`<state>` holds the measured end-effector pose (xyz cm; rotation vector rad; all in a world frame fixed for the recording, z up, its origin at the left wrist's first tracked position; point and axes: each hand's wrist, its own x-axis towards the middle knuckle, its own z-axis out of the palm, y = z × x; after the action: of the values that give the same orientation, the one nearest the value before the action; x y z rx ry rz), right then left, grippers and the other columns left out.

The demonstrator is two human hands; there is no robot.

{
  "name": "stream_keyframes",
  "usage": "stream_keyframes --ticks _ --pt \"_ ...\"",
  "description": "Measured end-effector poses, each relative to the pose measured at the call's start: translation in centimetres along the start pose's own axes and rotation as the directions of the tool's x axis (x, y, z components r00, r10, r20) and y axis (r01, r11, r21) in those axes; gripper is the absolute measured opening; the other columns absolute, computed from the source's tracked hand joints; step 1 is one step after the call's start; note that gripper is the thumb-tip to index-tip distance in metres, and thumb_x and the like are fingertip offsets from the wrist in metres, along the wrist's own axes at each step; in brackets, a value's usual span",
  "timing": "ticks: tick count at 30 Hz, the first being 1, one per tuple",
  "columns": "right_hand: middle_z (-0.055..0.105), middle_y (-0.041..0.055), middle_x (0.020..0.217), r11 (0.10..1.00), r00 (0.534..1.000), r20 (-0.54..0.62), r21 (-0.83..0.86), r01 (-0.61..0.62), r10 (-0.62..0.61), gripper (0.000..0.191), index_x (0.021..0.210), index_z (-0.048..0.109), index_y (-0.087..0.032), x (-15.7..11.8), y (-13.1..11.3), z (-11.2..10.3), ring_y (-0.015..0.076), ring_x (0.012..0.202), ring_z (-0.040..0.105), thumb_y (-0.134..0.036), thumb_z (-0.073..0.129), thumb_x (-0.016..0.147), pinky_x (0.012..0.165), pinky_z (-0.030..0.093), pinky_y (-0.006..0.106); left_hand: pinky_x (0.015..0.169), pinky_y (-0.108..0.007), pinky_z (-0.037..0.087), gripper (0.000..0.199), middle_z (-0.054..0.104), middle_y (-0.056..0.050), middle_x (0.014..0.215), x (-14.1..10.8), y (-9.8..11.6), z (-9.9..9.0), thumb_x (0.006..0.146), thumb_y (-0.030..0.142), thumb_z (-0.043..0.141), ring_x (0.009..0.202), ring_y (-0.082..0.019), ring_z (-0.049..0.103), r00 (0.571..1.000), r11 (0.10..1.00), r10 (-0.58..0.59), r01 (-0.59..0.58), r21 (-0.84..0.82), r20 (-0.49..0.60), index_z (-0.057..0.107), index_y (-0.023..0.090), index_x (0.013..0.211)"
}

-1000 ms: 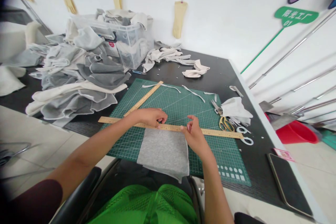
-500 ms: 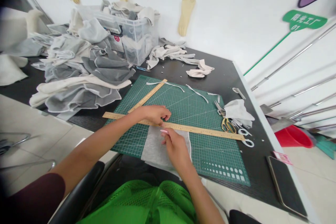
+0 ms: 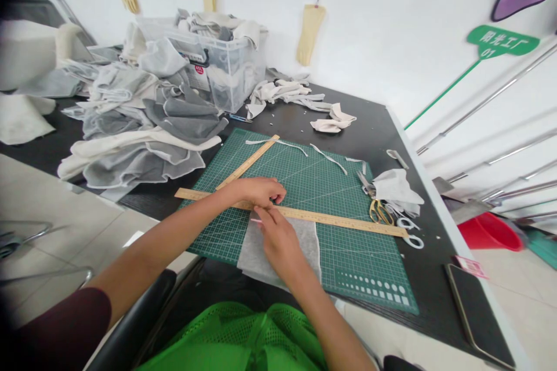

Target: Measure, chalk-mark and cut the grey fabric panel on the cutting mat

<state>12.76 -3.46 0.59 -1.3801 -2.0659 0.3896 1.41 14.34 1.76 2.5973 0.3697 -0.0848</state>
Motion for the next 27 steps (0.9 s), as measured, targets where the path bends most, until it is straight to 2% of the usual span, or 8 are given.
stream_keyframes --ticks 3,6,9,15,20,27 --pt "0.070 0.0108 0.115 0.958 0.999 0.018 -0.283 0.051 -0.048 0.034 0.122 0.068 -0.021 0.2 0.2 0.5 0.0267 0.101 0.062 -0.009 0.049 0.097 0.091 0.049 0.043 0.068 -0.023 0.039 0.012 0.063 0.001 0.082 0.1 -0.3 0.2 0.073 0.019 0.067 0.083 -0.016 0.054 1.000 1.000 0.015 -0.015 -0.007 -0.009 0.063 0.020 0.085" --pt "0.070 0.0104 0.111 0.915 0.996 -0.005 -0.397 0.080 -0.089 0.032 0.119 0.069 -0.021 0.5 0.1 1.0 0.0274 0.101 0.061 -0.009 0.049 0.097 0.090 0.048 0.042 0.067 -0.023 0.039 0.013 0.062 0.001 0.081 0.2 -0.3 0.2 0.072 0.018 0.068 0.082 -0.016 0.054 1.000 1.000 0.020 -0.020 -0.008 -0.006 0.063 0.020 0.084" --pt "0.068 0.0118 0.111 0.898 0.996 -0.012 -0.433 0.073 -0.087 0.032 0.121 0.067 -0.019 0.6 -0.2 1.3 0.0277 0.103 0.059 -0.010 0.048 0.098 0.091 0.048 0.041 0.066 -0.023 0.038 0.011 0.062 0.002 0.079 0.2 -0.2 0.0 0.072 0.019 0.068 0.079 -0.015 0.054 1.000 1.000 0.023 -0.024 -0.015 -0.007 0.062 0.020 0.082" --pt "0.070 0.0123 0.108 0.846 0.992 0.073 -0.518 0.130 -0.108 0.029 0.119 0.066 -0.019 0.9 -0.7 1.2 0.0282 0.100 0.062 -0.010 0.048 0.098 0.085 0.046 0.042 0.065 -0.023 0.039 0.010 0.062 0.002 0.078 0.0 -0.1 0.0 0.072 0.016 0.065 0.076 -0.015 0.054 1.000 0.999 0.017 -0.017 -0.027 -0.018 0.062 0.020 0.081" --pt "0.069 0.0110 0.102 0.844 0.999 0.005 -0.534 0.040 -0.045 0.021 0.110 0.067 -0.020 1.1 -0.8 1.7 0.0273 0.095 0.061 -0.015 0.050 0.100 0.083 0.046 0.040 0.065 -0.023 0.039 0.010 0.062 0.002 0.079 0.1 0.0 -0.2 0.072 0.015 0.065 0.076 -0.015 0.054 1.000 1.000 0.008 -0.008 -0.030 -0.005 0.062 0.020 0.081" --pt "0.064 0.0135 0.105 0.862 1.000 0.010 -0.507 -0.018 0.027 0.029 0.122 0.064 -0.018 1.3 -0.9 2.2 0.0290 0.098 0.057 -0.011 0.049 0.098 0.082 0.050 0.042 0.063 -0.024 0.038 0.015 0.062 0.001 0.079 -0.1 0.5 -0.6 0.068 0.010 0.064 0.079 -0.016 0.055 1.000 0.999 -0.019 0.019 -0.026 0.015 0.062 0.019 0.079"
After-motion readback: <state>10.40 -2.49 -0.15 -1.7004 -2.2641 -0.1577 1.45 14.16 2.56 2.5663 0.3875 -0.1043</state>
